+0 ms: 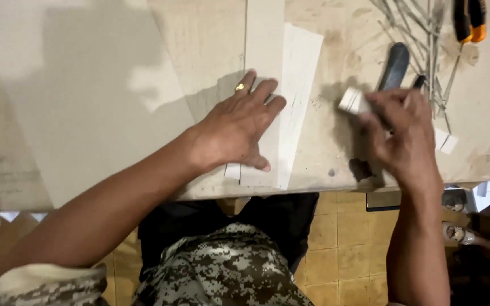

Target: Cutting strips of cardboard using a utility knife on a workbench in a print shop.

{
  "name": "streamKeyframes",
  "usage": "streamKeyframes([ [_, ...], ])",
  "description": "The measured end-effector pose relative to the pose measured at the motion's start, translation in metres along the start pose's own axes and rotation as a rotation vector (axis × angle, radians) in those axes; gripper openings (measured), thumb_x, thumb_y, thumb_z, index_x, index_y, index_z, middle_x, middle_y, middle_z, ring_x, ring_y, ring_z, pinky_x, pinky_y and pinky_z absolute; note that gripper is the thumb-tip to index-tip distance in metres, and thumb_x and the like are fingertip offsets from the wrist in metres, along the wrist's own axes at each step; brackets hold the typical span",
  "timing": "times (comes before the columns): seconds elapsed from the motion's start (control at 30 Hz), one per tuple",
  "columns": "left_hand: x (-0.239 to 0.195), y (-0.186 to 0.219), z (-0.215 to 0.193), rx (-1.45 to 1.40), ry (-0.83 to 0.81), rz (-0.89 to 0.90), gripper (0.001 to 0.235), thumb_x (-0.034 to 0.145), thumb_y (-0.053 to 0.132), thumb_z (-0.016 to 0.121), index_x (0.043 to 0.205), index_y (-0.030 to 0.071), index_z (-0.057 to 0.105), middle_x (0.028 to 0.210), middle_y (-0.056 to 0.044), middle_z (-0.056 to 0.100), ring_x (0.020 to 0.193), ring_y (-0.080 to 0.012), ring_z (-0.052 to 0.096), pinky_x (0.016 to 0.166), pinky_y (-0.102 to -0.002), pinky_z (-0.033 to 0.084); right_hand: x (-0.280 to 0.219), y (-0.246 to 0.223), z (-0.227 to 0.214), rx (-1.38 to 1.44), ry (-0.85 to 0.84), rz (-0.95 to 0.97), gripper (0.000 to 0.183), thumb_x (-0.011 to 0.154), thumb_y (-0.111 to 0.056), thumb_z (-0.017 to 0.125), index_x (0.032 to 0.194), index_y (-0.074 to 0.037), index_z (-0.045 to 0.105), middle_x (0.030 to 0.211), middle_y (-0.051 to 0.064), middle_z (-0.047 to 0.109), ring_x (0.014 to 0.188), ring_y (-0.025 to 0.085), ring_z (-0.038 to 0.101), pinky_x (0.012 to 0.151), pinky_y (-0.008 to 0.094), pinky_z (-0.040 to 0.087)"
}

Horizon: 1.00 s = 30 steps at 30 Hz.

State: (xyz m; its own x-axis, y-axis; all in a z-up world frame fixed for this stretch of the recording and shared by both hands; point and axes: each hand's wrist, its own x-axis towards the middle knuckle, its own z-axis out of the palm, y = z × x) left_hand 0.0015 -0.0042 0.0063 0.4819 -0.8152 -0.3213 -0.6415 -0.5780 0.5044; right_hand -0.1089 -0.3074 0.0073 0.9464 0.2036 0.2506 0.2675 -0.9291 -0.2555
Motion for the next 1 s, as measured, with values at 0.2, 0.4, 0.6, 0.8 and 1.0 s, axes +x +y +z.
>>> streamKeyframes([
  [0.2, 0.002, 0.004, -0.003, 0.012, -0.034, -0.04, 0.11, 0.06, 0.044, 0.104, 0.142, 0.007, 0.04, 0.161, -0.019, 0.019, 0.153, -0.0531, 0.0, 0.117, -0.057, 0.029, -0.04, -0.064, 0.019, 0.267, -0.214, -0.097, 0.041, 0.093, -0.023, 0.072, 0.131, -0.011, 0.068, 0.117, 0.007, 0.062, 0.11, 0.023, 0.053, 0.096, 0.04, 0.046],
  [0.4, 0.003, 0.002, -0.001, 0.043, -0.019, -0.026, 0.119, 0.058, 0.049, 0.104, 0.147, 0.008, 0.037, 0.16, -0.02, 0.019, 0.152, -0.0534, 0.0, 0.117, -0.058, 0.027, -0.039, -0.087, 0.026, 0.222, -0.209, -0.052, 0.036, 0.099, -0.025, 0.068, 0.132, -0.013, 0.067, 0.114, 0.006, 0.061, 0.107, 0.026, 0.054, 0.088, 0.041, 0.039],
  [0.6, -0.001, 0.007, -0.006, 0.024, -0.034, -0.06, 0.116, 0.058, 0.045, 0.104, 0.146, 0.009, 0.037, 0.161, -0.017, 0.018, 0.154, -0.0494, 0.0, 0.118, -0.057, 0.027, -0.037, -0.091, 0.028, 0.179, -0.2, -0.083, 0.037, 0.097, -0.021, 0.072, 0.133, -0.016, 0.066, 0.111, 0.006, 0.06, 0.107, 0.028, 0.055, 0.087, 0.042, 0.041],
  [0.8, -0.001, 0.007, -0.006, 0.037, 0.004, -0.058, 0.112, 0.059, 0.053, 0.102, 0.143, 0.01, 0.041, 0.161, -0.017, 0.021, 0.152, -0.0504, 0.006, 0.109, -0.061, 0.038, -0.034, -0.095, 0.023, 0.176, -0.207, -0.085, 0.037, 0.097, -0.023, 0.073, 0.132, -0.016, 0.067, 0.112, 0.006, 0.059, 0.101, 0.026, 0.053, 0.082, 0.041, 0.041],
  [1.0, -0.003, 0.011, -0.009, 0.043, -0.004, -0.078, 0.112, 0.06, 0.054, 0.102, 0.143, 0.011, 0.041, 0.16, -0.015, 0.022, 0.152, -0.0493, 0.006, 0.109, -0.062, 0.037, -0.037, -0.093, 0.027, 0.154, -0.168, -0.101, 0.035, 0.098, -0.021, 0.073, 0.132, -0.018, 0.066, 0.111, 0.006, 0.059, 0.098, 0.026, 0.052, 0.08, 0.04, 0.038],
])
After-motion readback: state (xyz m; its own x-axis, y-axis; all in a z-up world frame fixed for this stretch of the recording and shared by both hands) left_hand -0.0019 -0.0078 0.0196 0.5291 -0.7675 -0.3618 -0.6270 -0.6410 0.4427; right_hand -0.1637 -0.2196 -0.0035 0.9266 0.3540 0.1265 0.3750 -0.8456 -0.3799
